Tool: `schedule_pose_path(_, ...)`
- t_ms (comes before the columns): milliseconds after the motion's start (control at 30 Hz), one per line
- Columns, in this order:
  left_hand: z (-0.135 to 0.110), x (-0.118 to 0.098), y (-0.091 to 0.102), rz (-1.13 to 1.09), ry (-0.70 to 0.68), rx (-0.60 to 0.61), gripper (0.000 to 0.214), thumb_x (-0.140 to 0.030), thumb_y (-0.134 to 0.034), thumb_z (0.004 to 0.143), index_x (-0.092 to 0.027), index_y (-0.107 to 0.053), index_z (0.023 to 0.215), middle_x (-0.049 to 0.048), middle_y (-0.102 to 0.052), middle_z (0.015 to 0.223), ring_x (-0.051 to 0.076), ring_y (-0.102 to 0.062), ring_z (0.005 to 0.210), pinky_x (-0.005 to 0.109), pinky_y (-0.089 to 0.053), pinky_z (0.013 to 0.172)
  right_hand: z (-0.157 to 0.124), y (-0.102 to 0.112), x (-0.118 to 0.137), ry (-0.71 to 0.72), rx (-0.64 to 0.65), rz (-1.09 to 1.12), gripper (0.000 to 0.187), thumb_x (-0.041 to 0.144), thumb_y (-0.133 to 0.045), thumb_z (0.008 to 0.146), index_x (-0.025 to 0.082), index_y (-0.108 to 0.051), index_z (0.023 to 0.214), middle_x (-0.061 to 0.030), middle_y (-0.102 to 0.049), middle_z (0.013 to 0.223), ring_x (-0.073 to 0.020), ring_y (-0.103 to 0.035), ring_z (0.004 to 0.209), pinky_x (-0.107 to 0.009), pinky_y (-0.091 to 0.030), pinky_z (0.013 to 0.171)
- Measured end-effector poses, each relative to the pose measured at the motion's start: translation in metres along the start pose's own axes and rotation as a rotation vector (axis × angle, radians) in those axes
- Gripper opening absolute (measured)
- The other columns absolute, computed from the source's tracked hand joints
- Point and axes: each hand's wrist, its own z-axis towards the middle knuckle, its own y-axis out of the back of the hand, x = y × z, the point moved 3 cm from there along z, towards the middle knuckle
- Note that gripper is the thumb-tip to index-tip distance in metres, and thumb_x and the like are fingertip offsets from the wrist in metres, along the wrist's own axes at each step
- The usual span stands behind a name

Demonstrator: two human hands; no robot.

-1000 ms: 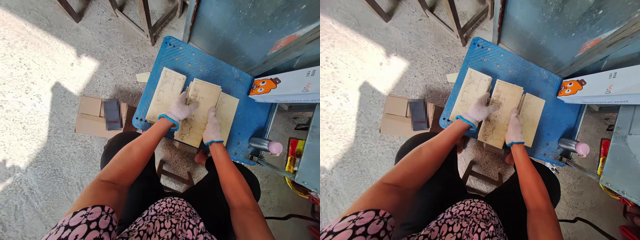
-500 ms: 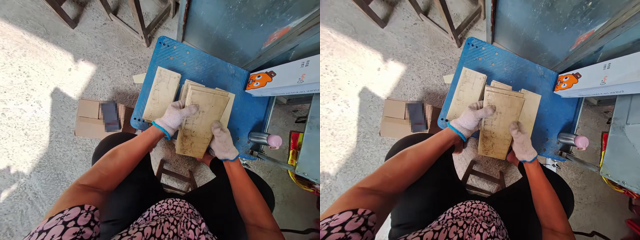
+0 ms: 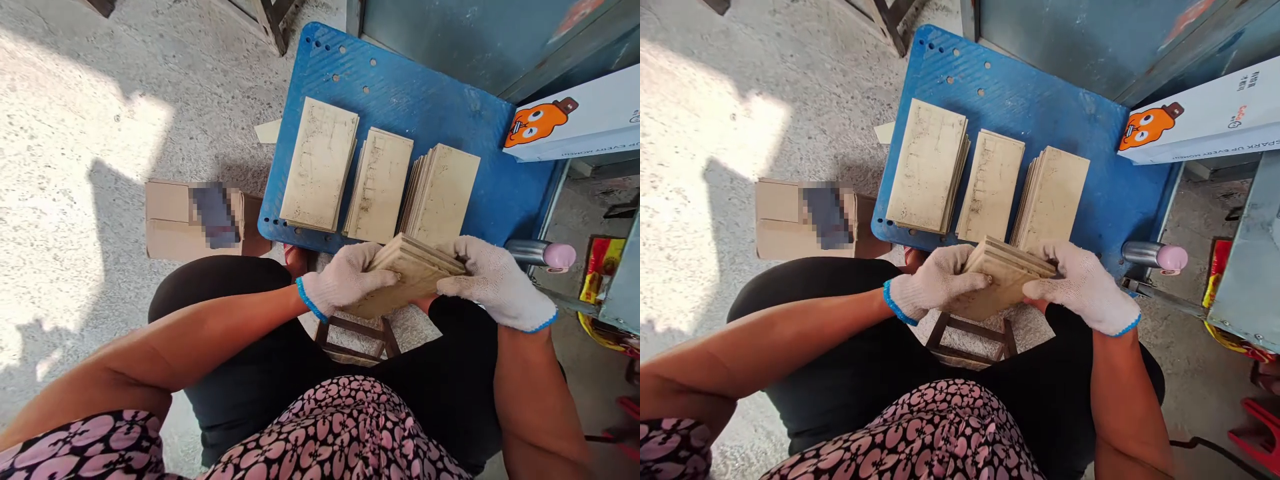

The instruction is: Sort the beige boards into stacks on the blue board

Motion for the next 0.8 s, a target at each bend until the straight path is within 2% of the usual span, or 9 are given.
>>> schedule_pose_path(100, -0.016, 0.007, -0.013, 0.121, 0.046, 0.107, 0.034, -0.047, -0.074, 0.076, -0.016, -0.066, 0.087, -0.0014, -0.064, 0.077, 0.013, -0.054, 0.071, 0.022, -0.043, 0.061, -0.012, -0.016, -0.002, -0.013, 0.286, -0.326, 0.051, 0.039, -0.089, 0.062, 0.025, -0.077, 0.109, -0.0018, -0.076, 0.091, -0.0220, -0.067, 0.076, -0.030, -0.051, 0.062)
schedule_pose_path(133, -0.021, 0.009, -0.016, 0.150, 0.053, 0.151, 0.033, -0.046, -0.074, 0.077, -0.016, -0.067, 0.089, -0.0020, -0.064, 0.078, 0.012, -0.054, 0.070, 0.022, -0.043, 0.062, -0.016, -0.020, -0.003, 0.001, 0.325, -0.439, 0.048, 0.041, -0.088, 0.065, 0.026, -0.077, 0.110, -0.0012, -0.076, 0.092, -0.0219, -0.067, 0.077, -0.030, -0.050, 0.063)
schedule_pose_path(333, -0.028, 0.024, -0.017, 0.292, 0.121, 0.368, 0.027, -0.037, -0.075, 0.078, -0.020, -0.069, 0.098, -0.0026, -0.071, 0.084, 0.014, -0.062, 0.074, 0.022, -0.046, 0.067, -0.032, -0.051, -0.017, 0.038, 0.485, -0.881, 0.026, 0.047, -0.069, 0.086, 0.032, -0.076, 0.106, 0.0008, -0.076, 0.086, -0.0206, -0.068, 0.075, -0.029, -0.042, 0.062)
schedule_pose_path(400, -0.021, 0.025, -0.010, 0.446, 0.135, 0.511, 0.028, -0.028, -0.074, 0.077, -0.025, -0.071, 0.105, -0.0015, -0.075, 0.092, 0.018, -0.068, 0.083, 0.024, -0.049, 0.074, -0.029, -0.067, -0.027, 0.089, 0.487, -0.997, 0.028, 0.047, -0.066, 0.089, 0.030, -0.074, 0.109, -0.0021, -0.077, 0.095, -0.0235, -0.070, 0.084, -0.030, -0.044, 0.067)
schedule_pose_path(467, -0.012, 0.023, 0.001, 0.727, 0.157, 0.626, 0.036, -0.019, -0.073, 0.074, -0.030, -0.074, 0.108, 0.0020, -0.077, 0.101, 0.025, -0.071, 0.094, 0.031, -0.052, 0.082, -0.022, -0.085, -0.042, 0.167, 0.504, -1.121, 0.030, 0.045, -0.061, 0.093, 0.026, -0.071, 0.113, -0.0075, -0.075, 0.104, -0.0267, -0.071, 0.092, -0.032, -0.047, 0.073)
schedule_pose_path(500, -0.007, 0.021, 0.007, 0.889, 0.194, 0.638, 0.041, -0.016, -0.074, 0.072, -0.030, -0.075, 0.110, 0.0061, -0.077, 0.105, 0.030, -0.072, 0.099, 0.036, -0.053, 0.085, -0.018, -0.094, -0.050, 0.199, 0.535, -1.172, 0.029, 0.043, -0.058, 0.095, 0.023, -0.070, 0.113, -0.0105, -0.074, 0.107, -0.0278, -0.071, 0.096, -0.033, -0.048, 0.076)
schedule_pose_path(600, 0.005, 0.012, 0.025, 1.264, 0.339, 0.507, 0.043, -0.012, -0.073, 0.072, -0.020, -0.076, 0.114, 0.0215, -0.073, 0.116, 0.045, -0.069, 0.108, 0.054, -0.053, 0.090, -0.004, -0.111, -0.078, 0.166, 0.572, -1.283, 0.029, 0.038, -0.052, 0.099, 0.019, -0.066, 0.115, -0.0150, -0.071, 0.114, -0.0294, -0.071, 0.101, -0.035, -0.051, 0.079)
schedule_pose_path(667, 0.009, 0.007, 0.029, 1.332, 0.384, 0.475, 0.040, -0.014, -0.071, 0.076, -0.016, -0.075, 0.115, 0.0251, -0.072, 0.117, 0.047, -0.068, 0.110, 0.057, -0.053, 0.092, 0.005, -0.115, -0.093, 0.097, 0.551, -1.320, 0.029, 0.037, -0.051, 0.100, 0.019, -0.064, 0.117, -0.0149, -0.071, 0.117, -0.0285, -0.071, 0.102, -0.034, -0.051, 0.079)
schedule_pose_path(800, 0.014, 0.005, 0.026, 1.286, 0.356, 0.542, 0.041, -0.019, -0.067, 0.081, -0.017, -0.074, 0.121, 0.0232, -0.072, 0.120, 0.043, -0.069, 0.111, 0.052, -0.055, 0.093, 0.021, -0.117, -0.114, 0.088, 0.528, -1.341, 0.030, 0.037, -0.049, 0.101, 0.018, -0.061, 0.121, -0.0142, -0.069, 0.122, -0.0267, -0.070, 0.106, -0.032, -0.051, 0.082)
